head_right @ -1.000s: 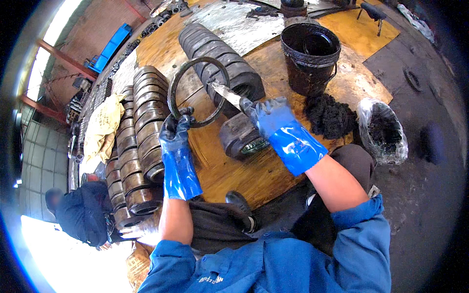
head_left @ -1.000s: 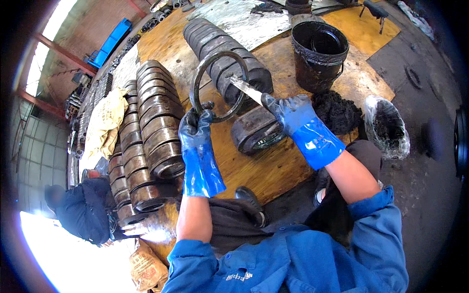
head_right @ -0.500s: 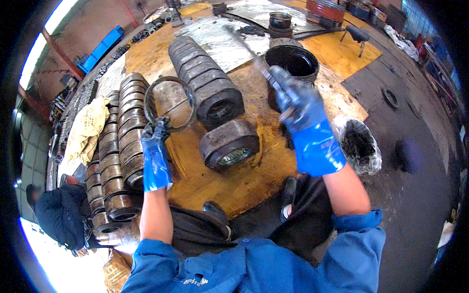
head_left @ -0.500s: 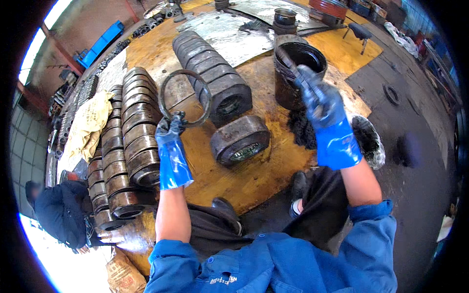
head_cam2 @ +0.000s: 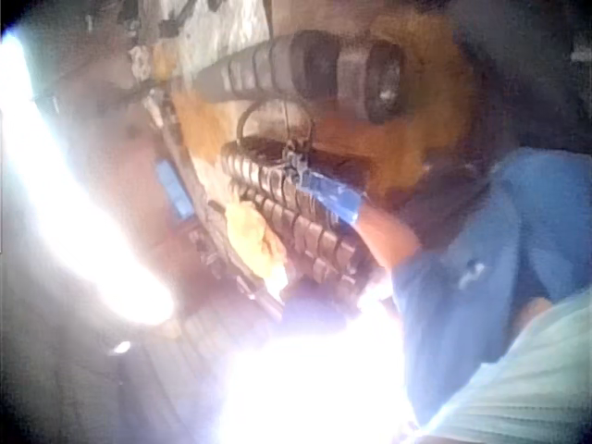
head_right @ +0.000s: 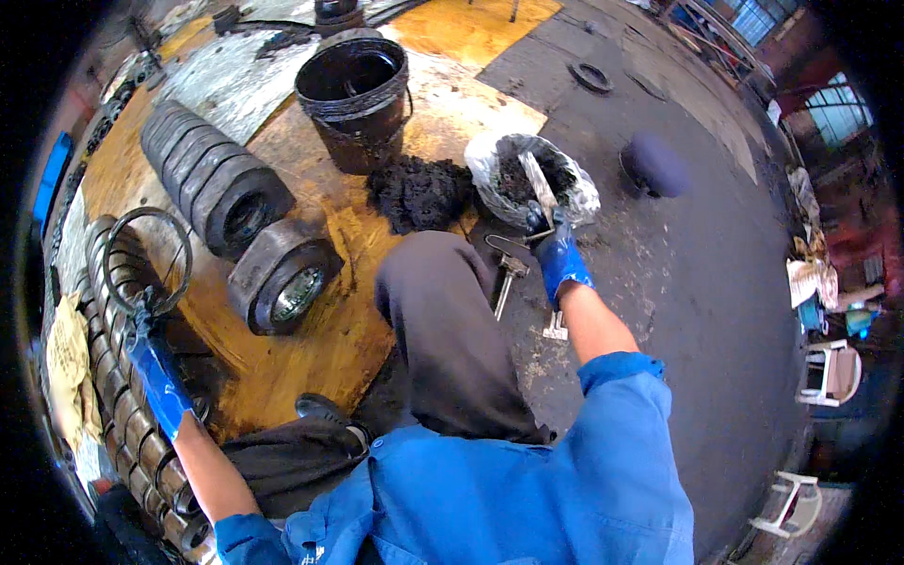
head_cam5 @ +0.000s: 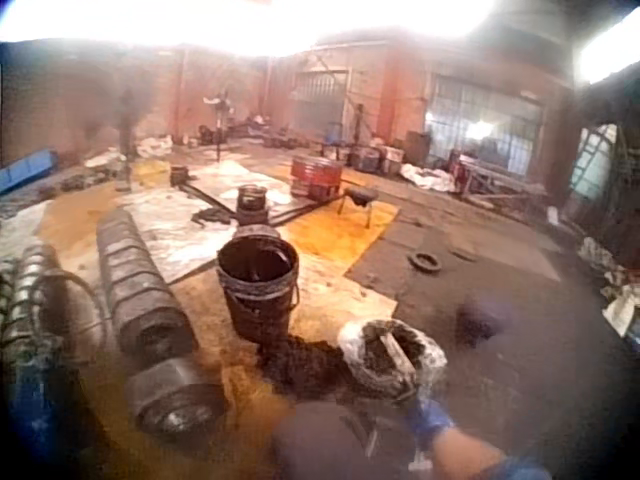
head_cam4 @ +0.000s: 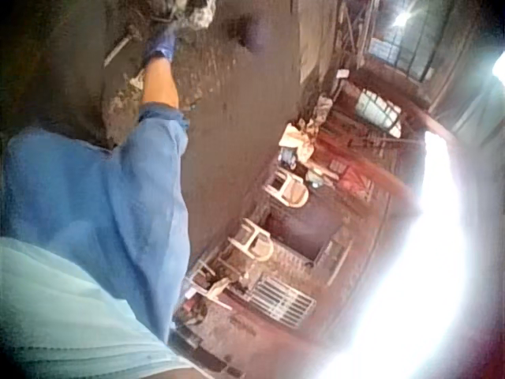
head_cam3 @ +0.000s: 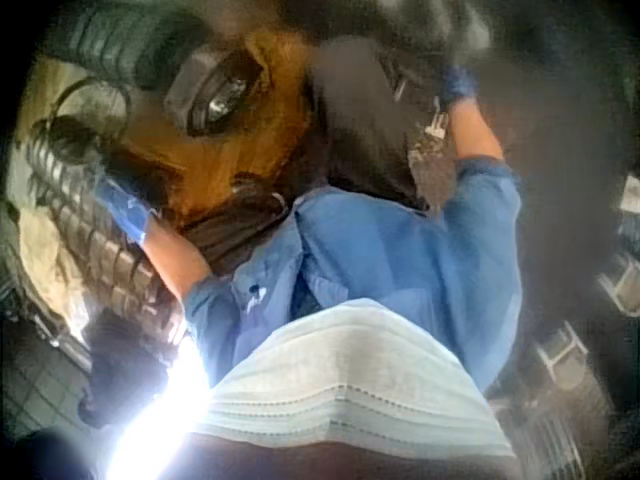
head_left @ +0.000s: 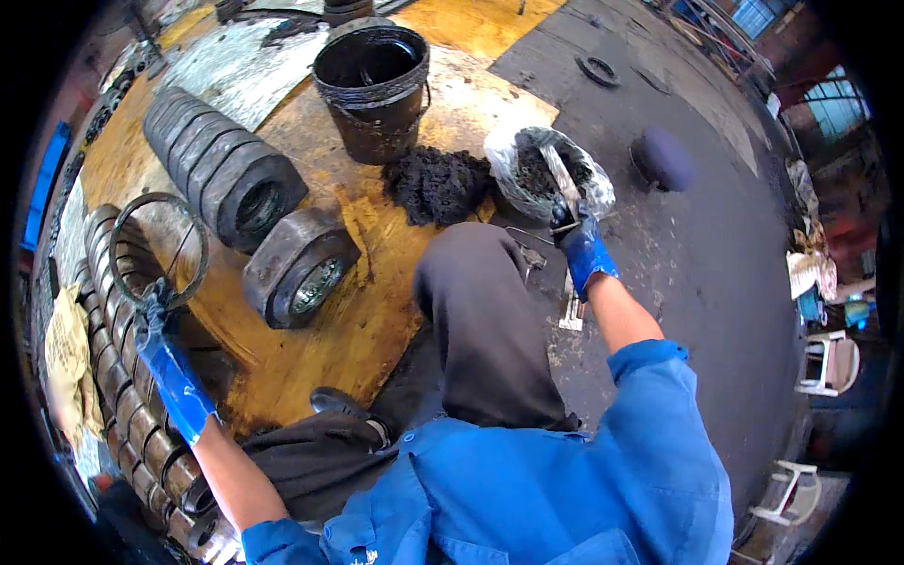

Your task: The person scoops a dark paste from a bucket and applies it to a circular metal ring using a flat metal tool. They repeatedly spread the paste around the ring's circumference, occasionally dipping the tool back into the bucket to gather more material.

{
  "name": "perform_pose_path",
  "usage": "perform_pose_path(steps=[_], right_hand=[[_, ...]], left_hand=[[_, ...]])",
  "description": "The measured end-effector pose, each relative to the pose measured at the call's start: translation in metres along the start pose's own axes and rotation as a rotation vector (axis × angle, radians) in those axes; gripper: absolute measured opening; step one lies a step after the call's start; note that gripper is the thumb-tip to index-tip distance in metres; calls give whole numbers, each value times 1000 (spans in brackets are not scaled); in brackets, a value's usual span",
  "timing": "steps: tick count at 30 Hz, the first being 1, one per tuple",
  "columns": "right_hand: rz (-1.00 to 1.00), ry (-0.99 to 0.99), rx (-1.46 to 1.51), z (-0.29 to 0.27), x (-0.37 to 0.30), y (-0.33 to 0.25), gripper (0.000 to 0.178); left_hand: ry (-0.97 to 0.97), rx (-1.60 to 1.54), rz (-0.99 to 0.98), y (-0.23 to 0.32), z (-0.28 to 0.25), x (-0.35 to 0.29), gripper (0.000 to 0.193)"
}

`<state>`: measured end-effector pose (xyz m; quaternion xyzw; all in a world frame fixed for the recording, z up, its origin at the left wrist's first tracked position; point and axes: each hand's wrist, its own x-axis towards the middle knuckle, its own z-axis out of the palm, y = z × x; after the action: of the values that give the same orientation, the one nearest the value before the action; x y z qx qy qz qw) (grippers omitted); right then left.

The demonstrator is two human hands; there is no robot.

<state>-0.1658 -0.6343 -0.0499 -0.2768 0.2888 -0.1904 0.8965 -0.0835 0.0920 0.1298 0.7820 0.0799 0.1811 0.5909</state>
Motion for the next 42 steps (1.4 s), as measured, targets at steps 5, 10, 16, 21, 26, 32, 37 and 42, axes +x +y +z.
perform_pose_path(steps=[5, 10, 16, 21, 26, 32, 37, 42], right_hand=[[107, 273, 218, -74, 8, 17, 34], [156, 344, 184, -108, -22, 36, 31], [224, 402, 228, -145, -58, -5, 29], [86, 176, -162, -132, -71, -38, 35], [-474, 80, -1245, -123, -36, -60, 25], [-649, -2, -2321, -108, -73, -47, 42], [-716, -150, -2583, -127, -134, -61, 40], [-696, 111, -1343, -61, -102, -65, 38]], left_hand=[[-12, 43, 16, 3, 3, -2, 29], [-24, 80, 31, 8, 12, -2, 30], [-49, 100, 31, 10, 25, -4, 32], [-59, 129, 46, 17, 30, -7, 34], [-101, 137, 65, 26, 51, -7, 36], [-134, 312, 137, 63, 59, -13, 38], [70, -714, -482, 37, 56, 29, 21], [5, -926, -422, 20, 44, 35, 19]])
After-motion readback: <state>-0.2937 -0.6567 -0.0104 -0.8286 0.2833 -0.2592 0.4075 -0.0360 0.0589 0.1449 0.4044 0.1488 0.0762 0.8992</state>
